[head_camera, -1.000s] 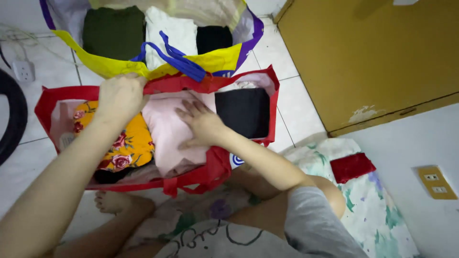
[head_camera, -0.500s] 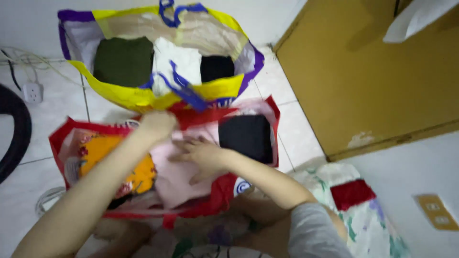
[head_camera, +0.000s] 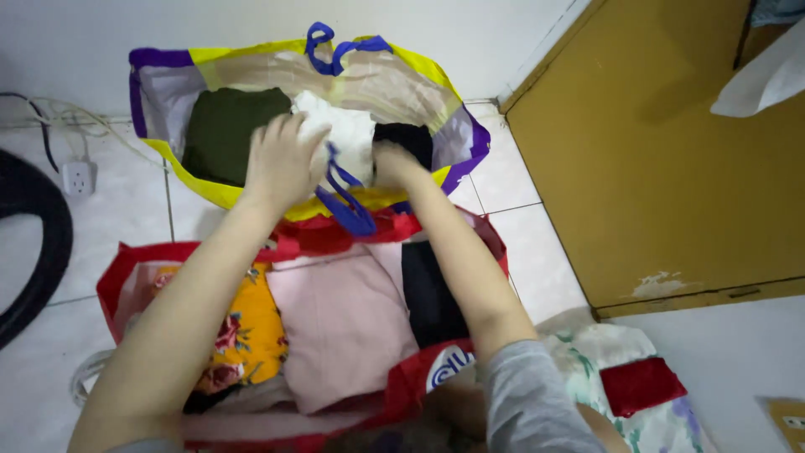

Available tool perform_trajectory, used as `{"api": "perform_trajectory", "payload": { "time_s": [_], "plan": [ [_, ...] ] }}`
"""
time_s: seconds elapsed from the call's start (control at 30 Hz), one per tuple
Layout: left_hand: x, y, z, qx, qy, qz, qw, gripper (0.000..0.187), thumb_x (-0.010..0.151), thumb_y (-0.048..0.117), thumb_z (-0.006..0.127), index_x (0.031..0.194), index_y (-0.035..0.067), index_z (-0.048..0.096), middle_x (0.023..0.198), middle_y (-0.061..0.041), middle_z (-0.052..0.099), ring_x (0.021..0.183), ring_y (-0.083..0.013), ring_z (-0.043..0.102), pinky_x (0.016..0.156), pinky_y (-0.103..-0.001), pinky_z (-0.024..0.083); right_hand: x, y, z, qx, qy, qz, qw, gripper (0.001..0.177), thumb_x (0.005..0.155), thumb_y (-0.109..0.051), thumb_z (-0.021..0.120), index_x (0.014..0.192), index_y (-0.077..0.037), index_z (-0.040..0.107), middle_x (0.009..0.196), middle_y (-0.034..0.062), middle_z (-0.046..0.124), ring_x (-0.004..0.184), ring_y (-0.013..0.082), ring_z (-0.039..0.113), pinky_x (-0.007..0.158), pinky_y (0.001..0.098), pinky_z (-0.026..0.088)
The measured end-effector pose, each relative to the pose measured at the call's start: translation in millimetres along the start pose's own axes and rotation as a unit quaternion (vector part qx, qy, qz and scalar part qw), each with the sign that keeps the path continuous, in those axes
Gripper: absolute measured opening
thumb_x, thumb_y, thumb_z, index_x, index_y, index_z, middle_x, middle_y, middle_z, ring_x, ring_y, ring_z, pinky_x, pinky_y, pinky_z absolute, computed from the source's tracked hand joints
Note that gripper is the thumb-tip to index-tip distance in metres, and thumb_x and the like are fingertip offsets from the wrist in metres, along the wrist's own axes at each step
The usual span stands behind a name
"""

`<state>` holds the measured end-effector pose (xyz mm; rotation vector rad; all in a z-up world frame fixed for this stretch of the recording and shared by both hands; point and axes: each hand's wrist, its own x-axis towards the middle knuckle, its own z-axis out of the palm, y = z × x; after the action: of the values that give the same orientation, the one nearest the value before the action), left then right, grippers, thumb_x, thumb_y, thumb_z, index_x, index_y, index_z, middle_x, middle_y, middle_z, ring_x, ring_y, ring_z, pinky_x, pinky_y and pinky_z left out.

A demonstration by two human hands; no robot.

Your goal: The person folds various pieces of clothing and places them into two reusable shopping bags. They transfer items from one bag to another, arrange them neatly, and then tie the handles of both bags to secure the contents.

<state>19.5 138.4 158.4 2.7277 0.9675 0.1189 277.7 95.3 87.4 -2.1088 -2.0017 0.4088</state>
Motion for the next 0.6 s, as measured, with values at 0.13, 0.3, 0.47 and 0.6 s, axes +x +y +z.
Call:
{"api": "perform_trajectory", "payload": {
  "time_s": [0.13,0.3,0.47,0.6],
  "plan": [
    [-14,-22,49,0.110,-0.345,-0.093,0.927,0.093,0.087,0.070,0.057,0.162,0.025,0.027,0.170,-0.010,0.012,0.157,-0.0342,0.007,0.123,-0.058,0.009,-12,54,120,-0.078,-0.421,0.071,0.901,0.074,0.099,-0.074,0.048,0.140,-0.014,0.058,0.143,0.0109,0.056,0.129,0.0294,0.053,0.109,0.0397,0.041],
    [11,-73,146,-0.011,-0.433,-0.111,0.895,0.100,0.085,0.087,0.039,0.164,0.025,0.029,0.172,-0.008,0.021,0.159,-0.0283,0.021,0.130,-0.045,0.016,54,133,169,-0.164,-0.387,-0.088,0.903,0.066,0.101,-0.066,0.044,0.137,-0.016,0.067,0.132,0.0148,0.066,0.117,0.0339,0.063,0.100,0.0424,0.049],
    [7,-64,142,-0.033,-0.440,-0.132,0.888,0.102,0.084,0.088,0.042,0.163,0.025,0.030,0.172,-0.007,0.020,0.160,-0.0281,0.018,0.130,-0.043,0.015,79,78,100,0.217,-0.079,0.285,0.930,0.076,0.082,-0.055,0.071,0.128,0.006,0.064,0.121,0.0201,0.073,0.105,0.0311,0.074,0.083,0.0429,0.062],
    [5,-71,160,-0.033,-0.421,-0.140,0.895,0.096,0.085,0.084,0.043,0.164,0.029,0.029,0.172,-0.007,0.024,0.158,-0.0295,0.024,0.129,-0.044,0.020,105,124,199,0.335,0.044,0.337,0.879,0.084,0.075,-0.053,0.085,0.130,0.006,0.061,0.128,0.0216,0.065,0.115,0.0321,0.064,0.094,0.0430,0.054]
  ]
}}
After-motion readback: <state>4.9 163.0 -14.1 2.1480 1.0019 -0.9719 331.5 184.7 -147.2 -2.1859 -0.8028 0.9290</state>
